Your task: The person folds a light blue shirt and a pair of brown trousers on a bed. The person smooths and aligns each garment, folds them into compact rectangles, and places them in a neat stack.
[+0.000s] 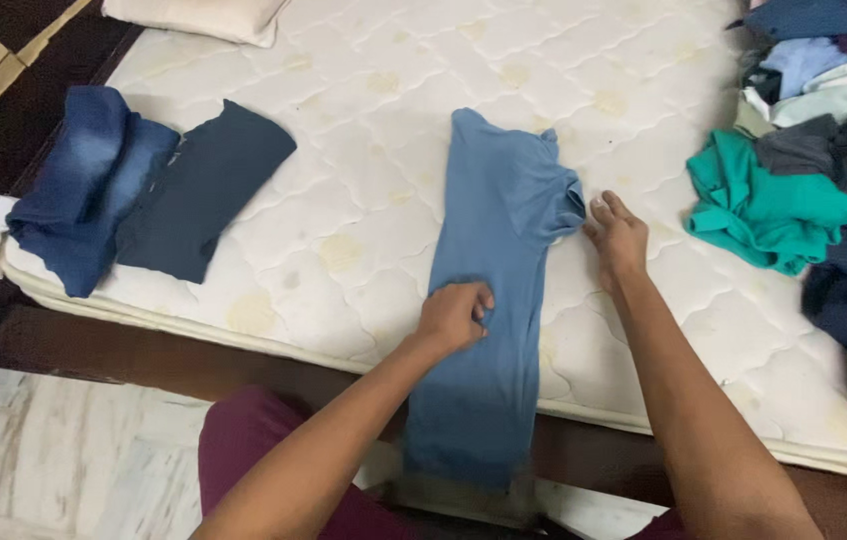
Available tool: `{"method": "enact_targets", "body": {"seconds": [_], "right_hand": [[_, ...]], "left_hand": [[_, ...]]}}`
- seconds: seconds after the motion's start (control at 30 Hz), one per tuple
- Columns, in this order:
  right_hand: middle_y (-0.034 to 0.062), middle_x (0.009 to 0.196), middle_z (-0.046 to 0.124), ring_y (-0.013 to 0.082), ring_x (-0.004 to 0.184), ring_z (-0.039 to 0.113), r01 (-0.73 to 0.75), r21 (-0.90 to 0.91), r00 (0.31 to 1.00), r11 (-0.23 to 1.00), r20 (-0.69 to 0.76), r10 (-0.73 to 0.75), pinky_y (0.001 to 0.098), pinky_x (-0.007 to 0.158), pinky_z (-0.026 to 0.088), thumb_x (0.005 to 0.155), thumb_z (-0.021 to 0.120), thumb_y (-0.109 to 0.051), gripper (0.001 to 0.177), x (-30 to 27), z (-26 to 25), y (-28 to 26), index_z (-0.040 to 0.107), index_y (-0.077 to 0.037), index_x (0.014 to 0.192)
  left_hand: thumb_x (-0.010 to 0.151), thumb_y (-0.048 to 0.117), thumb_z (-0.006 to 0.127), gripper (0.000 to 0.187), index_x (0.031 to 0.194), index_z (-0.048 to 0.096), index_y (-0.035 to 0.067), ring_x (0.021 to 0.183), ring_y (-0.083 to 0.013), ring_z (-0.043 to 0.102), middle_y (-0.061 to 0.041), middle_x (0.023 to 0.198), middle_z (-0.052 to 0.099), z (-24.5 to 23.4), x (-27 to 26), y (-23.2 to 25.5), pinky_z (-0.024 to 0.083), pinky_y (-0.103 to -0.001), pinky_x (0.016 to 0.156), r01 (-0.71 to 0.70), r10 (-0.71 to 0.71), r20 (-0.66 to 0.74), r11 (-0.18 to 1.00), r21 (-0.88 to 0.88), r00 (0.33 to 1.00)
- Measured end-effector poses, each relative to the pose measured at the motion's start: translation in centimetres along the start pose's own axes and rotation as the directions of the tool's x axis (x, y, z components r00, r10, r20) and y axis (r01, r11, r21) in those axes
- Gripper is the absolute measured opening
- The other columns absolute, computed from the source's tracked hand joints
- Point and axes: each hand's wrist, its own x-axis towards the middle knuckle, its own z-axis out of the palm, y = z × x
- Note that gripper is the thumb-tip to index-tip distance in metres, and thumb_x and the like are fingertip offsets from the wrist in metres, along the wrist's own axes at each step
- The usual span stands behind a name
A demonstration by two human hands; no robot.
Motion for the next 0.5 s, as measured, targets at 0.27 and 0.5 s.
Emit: {"method": "enact_targets", "body": {"seconds": [0.27, 0.5], "right_hand": [[0.0170, 0.121, 0.079, 0.0445, 0.128, 0.047, 0.373, -0.815, 0.922, 0.442, 0.276, -0.271, 0.0502, 0.111, 0.031, 0.091, 0.082, -0.023, 0.029, -0.9, 1.4, -0.7, 0.082, -0.007, 0.116], [0.0175, 0.124, 0.072, 0.0233, 0.114, 0.068, 0.067, -0.264, 0.996, 0.962, -0.034, -0.079, 0.0331, 0.100, 0.051, 0.091, 0.075, -0.014, 0.042, 0.1, 1.3, -2.0, 0.068, 0.002, 0.129]], "left_hand": [[0.074, 0.009, 0.082, 0.036, 0.109, 0.071, 0.011, 0.082, -0.0222, 0.070, -0.004, 0.104, 0.073, -0.3, 2.5, 2.4, 0.056, -0.036, 0.078, 0.005, -0.023, -0.089, 0.980, -0.199, 0.996], [0.074, 0.009, 0.083, 0.041, 0.114, 0.072, 0.010, 0.087, -0.0177, 0.068, -0.005, 0.108, 0.074, 0.1, 6.2, 2.1, 0.056, -0.035, 0.080, -0.116, 0.075, -0.181, 0.967, -0.228, 0.981]]}}
